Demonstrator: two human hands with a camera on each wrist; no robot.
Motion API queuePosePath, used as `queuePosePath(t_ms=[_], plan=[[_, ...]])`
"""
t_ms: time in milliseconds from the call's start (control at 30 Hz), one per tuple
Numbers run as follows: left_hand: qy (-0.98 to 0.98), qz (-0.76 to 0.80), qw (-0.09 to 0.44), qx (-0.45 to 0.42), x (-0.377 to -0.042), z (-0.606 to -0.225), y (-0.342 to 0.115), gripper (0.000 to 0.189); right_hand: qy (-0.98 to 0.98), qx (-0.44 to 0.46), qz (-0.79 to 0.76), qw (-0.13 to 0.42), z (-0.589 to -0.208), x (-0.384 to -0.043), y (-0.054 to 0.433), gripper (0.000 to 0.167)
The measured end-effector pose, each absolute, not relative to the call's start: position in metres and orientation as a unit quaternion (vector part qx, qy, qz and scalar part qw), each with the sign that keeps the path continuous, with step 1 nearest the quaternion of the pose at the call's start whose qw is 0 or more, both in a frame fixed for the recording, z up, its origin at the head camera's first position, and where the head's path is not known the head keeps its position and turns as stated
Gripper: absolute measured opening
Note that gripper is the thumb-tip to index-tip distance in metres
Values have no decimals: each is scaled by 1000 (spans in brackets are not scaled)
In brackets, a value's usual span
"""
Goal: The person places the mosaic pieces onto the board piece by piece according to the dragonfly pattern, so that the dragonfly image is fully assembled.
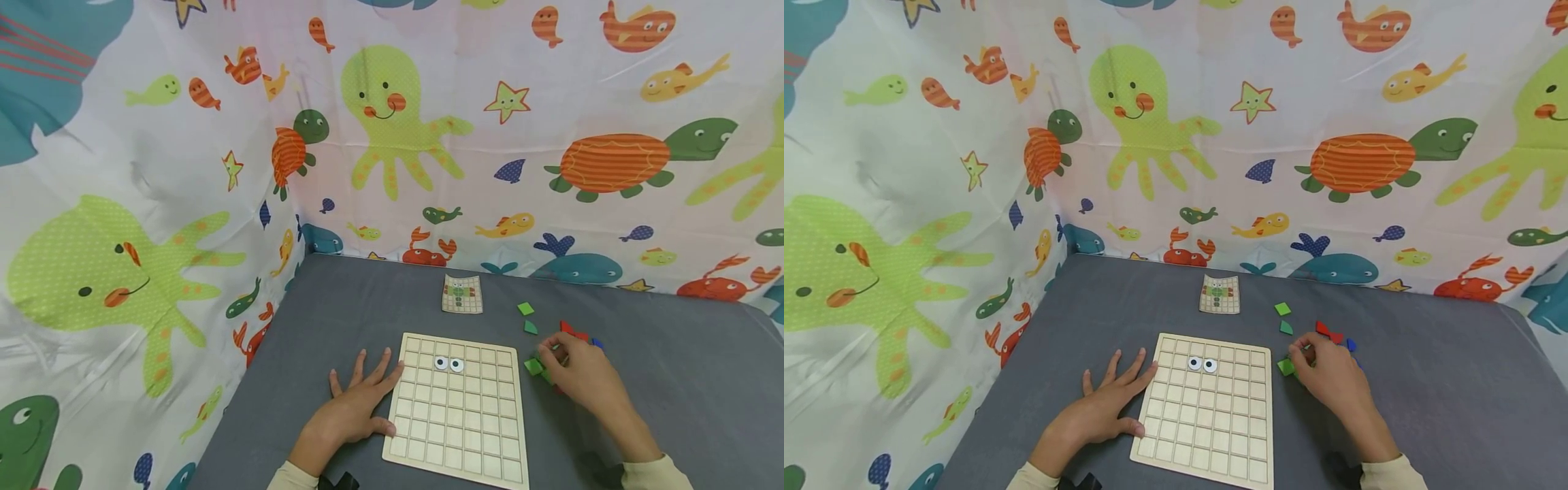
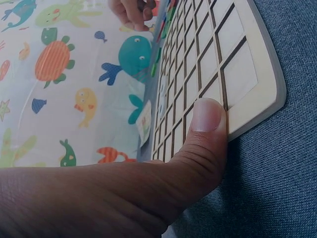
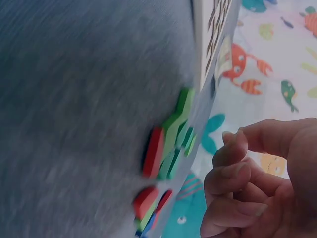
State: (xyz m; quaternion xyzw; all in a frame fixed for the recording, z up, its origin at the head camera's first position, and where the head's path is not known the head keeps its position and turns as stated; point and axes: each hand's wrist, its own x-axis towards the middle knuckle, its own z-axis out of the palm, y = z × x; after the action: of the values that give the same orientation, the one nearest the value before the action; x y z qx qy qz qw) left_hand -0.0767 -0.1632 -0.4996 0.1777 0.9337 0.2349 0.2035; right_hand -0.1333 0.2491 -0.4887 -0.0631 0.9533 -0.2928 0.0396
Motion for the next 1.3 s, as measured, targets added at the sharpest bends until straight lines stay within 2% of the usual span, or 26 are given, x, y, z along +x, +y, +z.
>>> queuePosePath(t_ms=[367, 667, 867, 1000, 1300], plan=[[934, 234, 202, 177, -76, -498, -163, 107, 969, -28, -243, 24, -498, -135, 276, 30], [933, 239, 204, 177, -76, -497, -162, 106, 971, -54, -231, 31, -505, -135, 285, 15], [932, 240, 208, 176, -76, -498, -162, 106, 973, -106, -204, 19, -510, -133, 288, 26], [932, 237, 208, 176, -76, -498, -163, 105, 972, -119, -201, 4, -512, -135, 289, 25], [933, 235, 205, 178, -77, -498, -163, 106, 980, -73, -186, -7, -514, -151, 284, 35]])
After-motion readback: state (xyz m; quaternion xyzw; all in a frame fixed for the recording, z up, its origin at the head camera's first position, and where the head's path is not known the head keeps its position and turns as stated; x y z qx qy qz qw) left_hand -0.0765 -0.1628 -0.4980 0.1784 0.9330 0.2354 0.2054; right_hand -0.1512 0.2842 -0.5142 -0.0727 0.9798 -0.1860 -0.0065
